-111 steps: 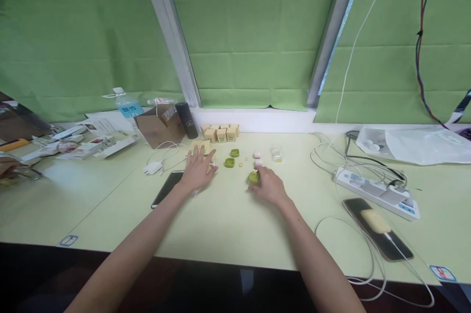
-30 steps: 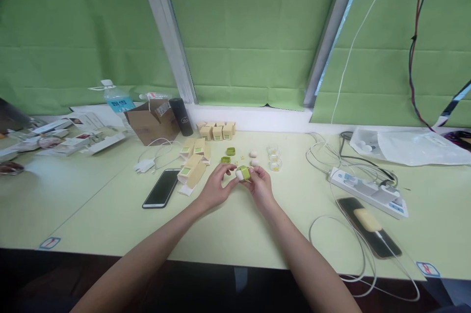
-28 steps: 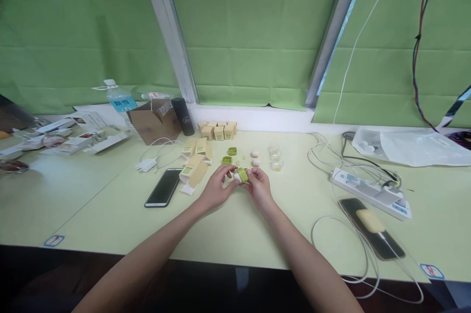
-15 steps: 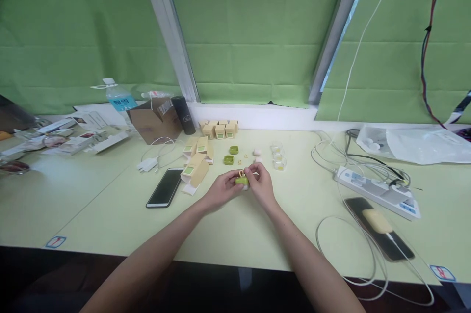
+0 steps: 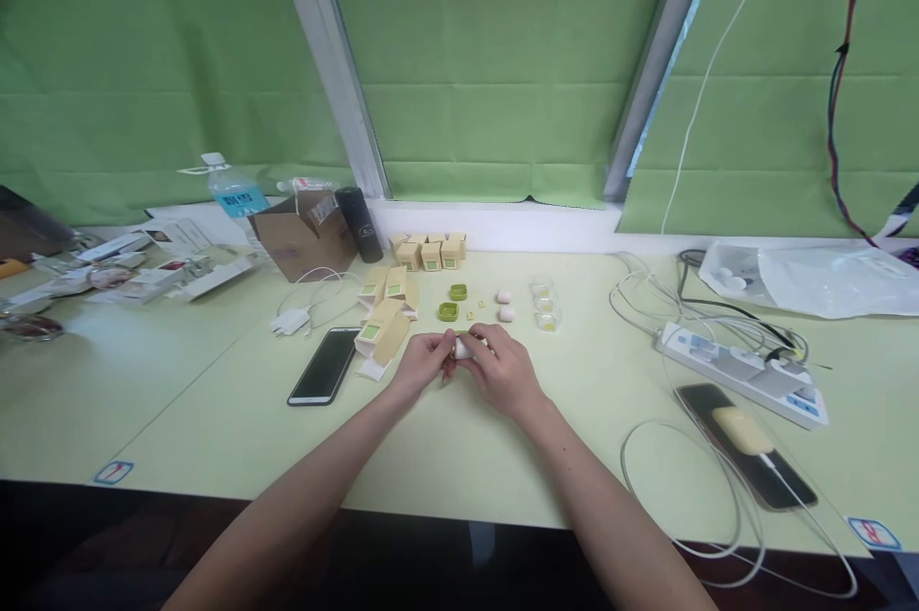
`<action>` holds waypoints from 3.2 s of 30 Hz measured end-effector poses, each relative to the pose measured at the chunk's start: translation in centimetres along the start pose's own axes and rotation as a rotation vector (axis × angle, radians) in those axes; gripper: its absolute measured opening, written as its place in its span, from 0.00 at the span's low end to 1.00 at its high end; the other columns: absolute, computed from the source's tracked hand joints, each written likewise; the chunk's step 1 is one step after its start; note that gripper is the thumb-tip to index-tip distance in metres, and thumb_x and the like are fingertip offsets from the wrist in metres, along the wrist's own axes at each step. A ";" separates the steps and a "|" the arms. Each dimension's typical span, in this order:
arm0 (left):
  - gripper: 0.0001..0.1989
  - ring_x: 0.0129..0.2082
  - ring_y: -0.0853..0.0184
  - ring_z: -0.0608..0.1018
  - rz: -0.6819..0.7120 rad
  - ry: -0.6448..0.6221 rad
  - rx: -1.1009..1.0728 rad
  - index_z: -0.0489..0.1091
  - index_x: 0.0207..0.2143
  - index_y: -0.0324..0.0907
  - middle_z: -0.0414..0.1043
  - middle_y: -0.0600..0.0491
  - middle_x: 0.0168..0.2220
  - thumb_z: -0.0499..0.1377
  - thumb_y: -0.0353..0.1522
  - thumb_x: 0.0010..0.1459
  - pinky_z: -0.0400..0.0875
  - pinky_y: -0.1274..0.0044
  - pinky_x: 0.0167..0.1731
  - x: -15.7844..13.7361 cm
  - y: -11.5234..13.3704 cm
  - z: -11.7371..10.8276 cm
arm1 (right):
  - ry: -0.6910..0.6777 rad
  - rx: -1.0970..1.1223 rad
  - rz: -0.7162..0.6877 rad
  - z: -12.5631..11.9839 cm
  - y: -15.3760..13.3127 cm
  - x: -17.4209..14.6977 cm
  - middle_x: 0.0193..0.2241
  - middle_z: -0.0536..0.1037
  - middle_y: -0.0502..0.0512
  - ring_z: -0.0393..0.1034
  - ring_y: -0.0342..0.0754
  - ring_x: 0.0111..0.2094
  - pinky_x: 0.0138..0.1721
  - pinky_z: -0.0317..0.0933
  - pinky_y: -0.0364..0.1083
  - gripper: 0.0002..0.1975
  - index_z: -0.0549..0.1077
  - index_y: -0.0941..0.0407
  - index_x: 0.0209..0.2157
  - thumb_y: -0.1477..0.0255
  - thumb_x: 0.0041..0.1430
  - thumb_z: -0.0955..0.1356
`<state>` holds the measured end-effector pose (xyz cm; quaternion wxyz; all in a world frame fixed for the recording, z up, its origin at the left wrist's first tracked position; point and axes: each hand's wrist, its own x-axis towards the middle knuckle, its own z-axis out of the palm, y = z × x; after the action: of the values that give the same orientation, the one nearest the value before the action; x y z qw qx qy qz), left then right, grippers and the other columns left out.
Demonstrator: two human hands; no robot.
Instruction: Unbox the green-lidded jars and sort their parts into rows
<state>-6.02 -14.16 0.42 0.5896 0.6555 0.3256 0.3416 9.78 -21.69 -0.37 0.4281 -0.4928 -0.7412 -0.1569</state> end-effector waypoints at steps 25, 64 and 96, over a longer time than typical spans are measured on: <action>0.20 0.44 0.60 0.84 0.297 0.064 0.187 0.73 0.54 0.40 0.81 0.45 0.47 0.59 0.41 0.65 0.81 0.70 0.47 -1.1 -0.2 0.5 | 0.002 0.131 0.123 -0.2 -0.3 -0.4 0.45 0.73 0.62 0.74 0.54 0.43 0.41 0.75 0.52 0.20 0.68 0.51 0.61 0.69 0.70 0.65; 0.16 0.31 0.65 0.81 0.262 0.124 0.214 0.74 0.50 0.41 0.80 0.48 0.38 0.54 0.39 0.67 0.79 0.73 0.33 -1.2 0.3 1.1 | -0.044 -0.051 0.238 1.7 -1.4 -0.1 0.48 0.72 0.65 0.72 0.53 0.41 0.32 0.70 0.48 0.14 0.66 0.57 0.55 0.73 0.71 0.59; 0.22 0.40 0.66 0.76 0.243 0.124 0.075 0.70 0.53 0.43 0.75 0.48 0.45 0.64 0.30 0.55 0.70 0.80 0.31 1.0 -1.7 -1.1 | -0.085 -0.095 0.585 -1.5 5.6 -1.0 0.46 0.79 0.60 0.73 0.56 0.45 0.44 0.67 0.54 0.15 0.71 0.55 0.51 0.74 0.61 0.67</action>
<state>-6.42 -12.51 -1.14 0.4977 0.6893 0.2924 0.4378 15.44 -20.65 -1.31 0.4002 -0.7110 -0.5767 -0.0408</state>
